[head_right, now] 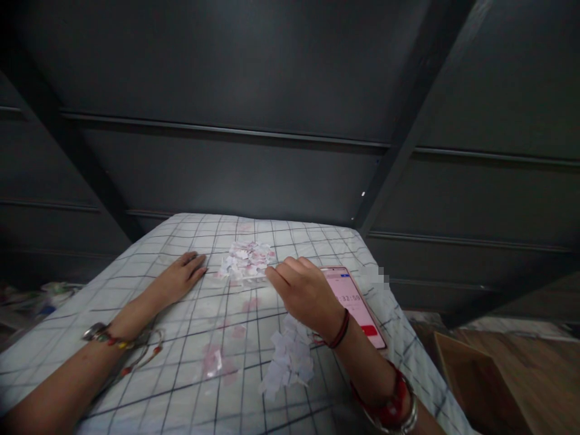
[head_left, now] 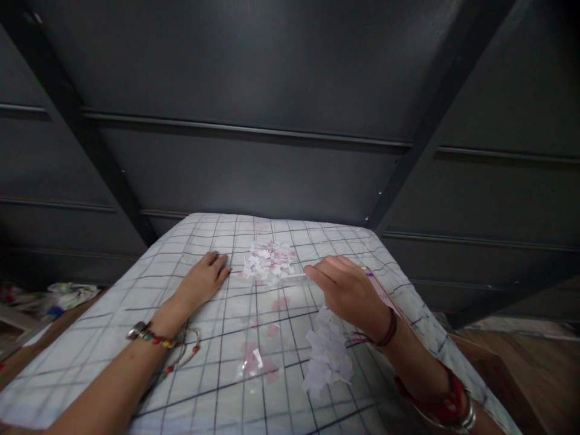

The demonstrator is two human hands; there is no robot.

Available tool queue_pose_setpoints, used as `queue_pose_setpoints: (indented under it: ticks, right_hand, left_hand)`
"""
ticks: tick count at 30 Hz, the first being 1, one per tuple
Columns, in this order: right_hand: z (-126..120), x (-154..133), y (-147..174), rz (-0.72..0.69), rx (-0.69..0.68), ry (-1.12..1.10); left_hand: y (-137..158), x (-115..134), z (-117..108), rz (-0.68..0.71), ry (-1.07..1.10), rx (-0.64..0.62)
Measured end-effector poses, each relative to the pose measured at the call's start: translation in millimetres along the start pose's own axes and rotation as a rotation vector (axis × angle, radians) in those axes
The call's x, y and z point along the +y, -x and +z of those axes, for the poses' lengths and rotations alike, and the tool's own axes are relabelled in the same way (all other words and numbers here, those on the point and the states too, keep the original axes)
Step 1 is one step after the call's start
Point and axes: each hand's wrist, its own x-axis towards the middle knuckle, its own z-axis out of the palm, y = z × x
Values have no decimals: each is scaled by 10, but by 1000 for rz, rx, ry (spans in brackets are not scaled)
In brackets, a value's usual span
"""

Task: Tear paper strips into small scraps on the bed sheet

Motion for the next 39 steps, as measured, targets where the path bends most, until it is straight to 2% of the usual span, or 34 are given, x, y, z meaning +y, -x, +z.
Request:
queue_pose_setpoints:
  ticks: [3,9,14,19,25,30,36,39]
  right_hand:
    - [-23,-3,5,-17,12,-37]
    - [-23,-17,-8,1,17,27]
    - [-6,-35,-18,-27,26,-31]
    - [13,-35,-28,20,30,29]
    - [41,-76,-18,-36,51,-23]
    - [27,-38,-7,29,25,18]
    - [51,-98,-24,-51,45,-47]
    - [80,-107,-18,-27,48,-43]
  left_hand:
    - [0,-6,11,-17,-1,-2]
    - [0,-4,8,1,-14,0]
    - [4,-12,29,8,-54,3]
    - [3,-19,40,-1,-44,19]
    - [6,-14,11,-5,-13,18]
    - [14,16,-15,-6,-7,20]
    - [22,21,-15,-8,-24,11]
    - [22,20,-17,0,-11,24]
